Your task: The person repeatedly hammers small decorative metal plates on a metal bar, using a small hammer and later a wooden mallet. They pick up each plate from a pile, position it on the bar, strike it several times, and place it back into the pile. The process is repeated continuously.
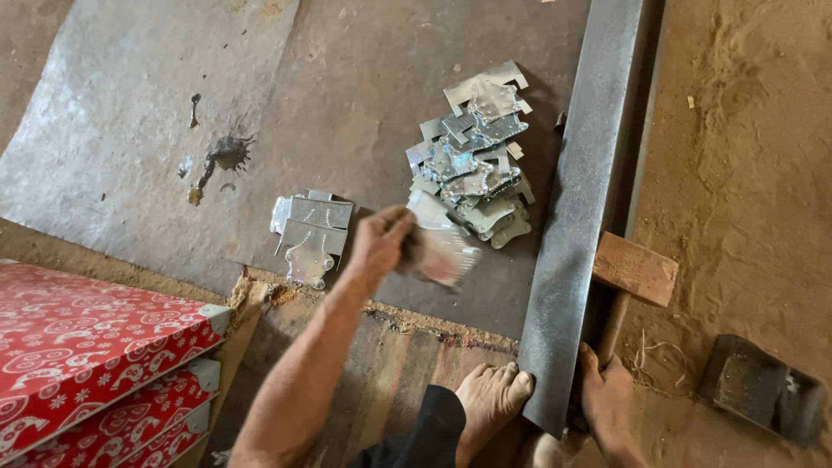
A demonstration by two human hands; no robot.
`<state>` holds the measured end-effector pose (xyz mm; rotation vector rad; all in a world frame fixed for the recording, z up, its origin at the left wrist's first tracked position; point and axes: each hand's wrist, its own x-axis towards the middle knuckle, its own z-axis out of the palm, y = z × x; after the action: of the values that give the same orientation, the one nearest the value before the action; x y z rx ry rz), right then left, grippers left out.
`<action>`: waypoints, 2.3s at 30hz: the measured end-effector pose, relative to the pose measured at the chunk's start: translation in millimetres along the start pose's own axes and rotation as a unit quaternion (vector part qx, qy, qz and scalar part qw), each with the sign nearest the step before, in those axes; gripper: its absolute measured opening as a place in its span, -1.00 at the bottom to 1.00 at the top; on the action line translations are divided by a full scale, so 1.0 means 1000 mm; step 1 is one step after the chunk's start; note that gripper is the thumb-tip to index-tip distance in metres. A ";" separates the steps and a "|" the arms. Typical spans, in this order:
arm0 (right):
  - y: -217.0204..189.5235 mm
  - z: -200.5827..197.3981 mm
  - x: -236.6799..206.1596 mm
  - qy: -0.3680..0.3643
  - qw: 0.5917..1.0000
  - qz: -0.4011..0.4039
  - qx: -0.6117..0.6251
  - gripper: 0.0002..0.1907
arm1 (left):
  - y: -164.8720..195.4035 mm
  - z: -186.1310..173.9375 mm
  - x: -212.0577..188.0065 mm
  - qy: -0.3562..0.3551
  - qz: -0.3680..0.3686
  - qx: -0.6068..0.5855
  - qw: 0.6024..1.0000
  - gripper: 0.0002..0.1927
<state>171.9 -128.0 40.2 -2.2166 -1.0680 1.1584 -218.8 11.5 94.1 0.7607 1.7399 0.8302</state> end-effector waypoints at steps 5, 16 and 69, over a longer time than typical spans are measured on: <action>0.012 0.003 0.002 0.000 0.999 0.013 0.041 -0.56 | 0.006 -0.097 0.025 0.120 0.109 0.438 0.884 -0.66; 0.004 0.005 0.005 0.014 0.998 0.046 -0.049 -0.56 | 0.046 0.014 0.094 0.044 0.366 0.487 0.792 -0.68; -0.105 -0.072 -0.014 -0.055 0.917 -0.106 0.379 -0.71 | -0.021 0.163 -0.123 -0.424 -0.036 -0.230 0.875 -0.38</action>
<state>180.3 -75.3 156.5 -1.4115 -0.6965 1.3183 -31.1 -70.5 100.9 0.5908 0.7371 0.6681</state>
